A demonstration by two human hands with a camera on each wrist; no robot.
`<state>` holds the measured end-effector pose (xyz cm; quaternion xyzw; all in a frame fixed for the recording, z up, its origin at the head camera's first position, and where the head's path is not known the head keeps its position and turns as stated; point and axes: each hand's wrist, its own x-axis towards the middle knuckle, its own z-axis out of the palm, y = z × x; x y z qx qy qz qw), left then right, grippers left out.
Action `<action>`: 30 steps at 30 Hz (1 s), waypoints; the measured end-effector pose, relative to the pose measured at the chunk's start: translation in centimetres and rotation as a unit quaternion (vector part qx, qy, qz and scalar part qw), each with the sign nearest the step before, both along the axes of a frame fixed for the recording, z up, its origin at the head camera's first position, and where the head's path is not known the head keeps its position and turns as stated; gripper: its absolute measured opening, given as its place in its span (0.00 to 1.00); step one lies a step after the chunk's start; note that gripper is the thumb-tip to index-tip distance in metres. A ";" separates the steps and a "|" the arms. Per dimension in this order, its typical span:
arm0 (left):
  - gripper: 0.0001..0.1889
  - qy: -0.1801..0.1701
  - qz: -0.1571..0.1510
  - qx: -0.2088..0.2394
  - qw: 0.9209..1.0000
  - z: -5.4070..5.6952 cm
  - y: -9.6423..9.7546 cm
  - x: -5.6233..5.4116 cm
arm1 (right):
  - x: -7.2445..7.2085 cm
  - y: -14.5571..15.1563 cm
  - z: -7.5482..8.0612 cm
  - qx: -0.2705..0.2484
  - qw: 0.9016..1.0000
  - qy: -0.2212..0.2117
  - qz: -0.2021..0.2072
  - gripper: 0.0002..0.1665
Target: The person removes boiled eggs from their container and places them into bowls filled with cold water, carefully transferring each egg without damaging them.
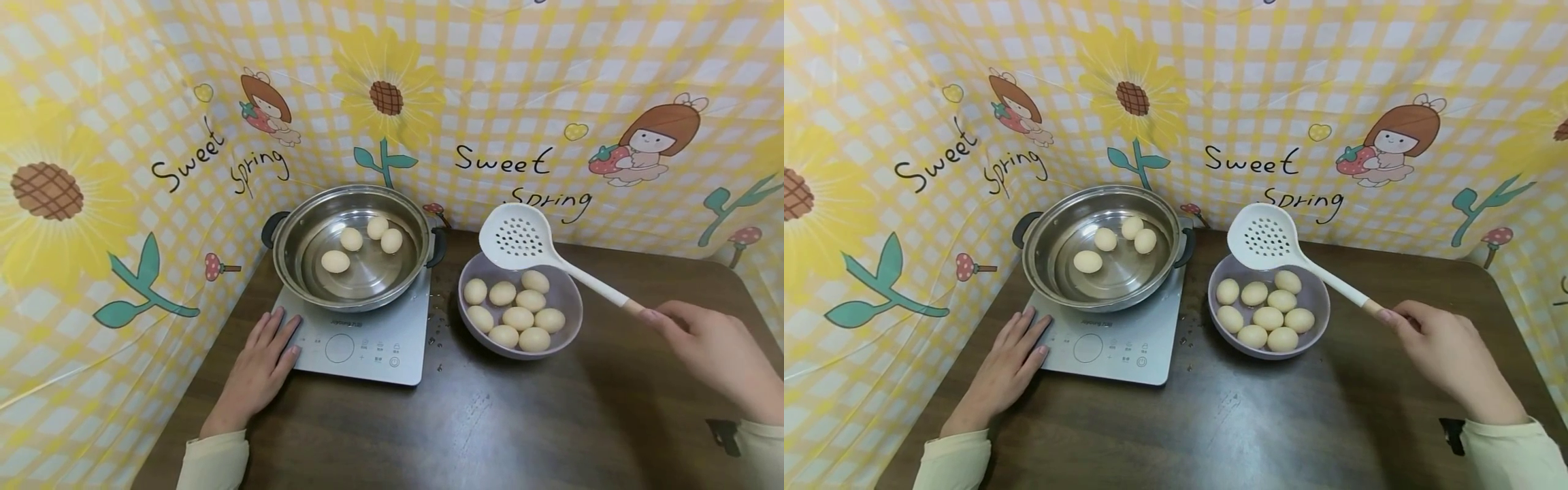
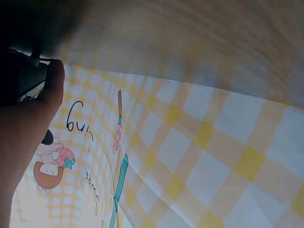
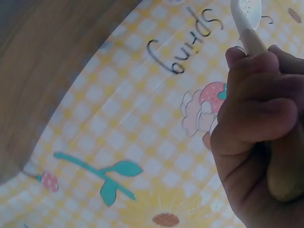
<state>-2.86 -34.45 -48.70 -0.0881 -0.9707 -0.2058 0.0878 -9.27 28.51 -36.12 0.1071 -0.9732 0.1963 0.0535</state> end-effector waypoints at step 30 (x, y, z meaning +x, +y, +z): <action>0.26 0.023 -0.005 -0.001 1.000 -0.6 -0.4 -0.2 | -4.2 -13.9 -0.9 -0.094 0.992 0.051 0.062 0.14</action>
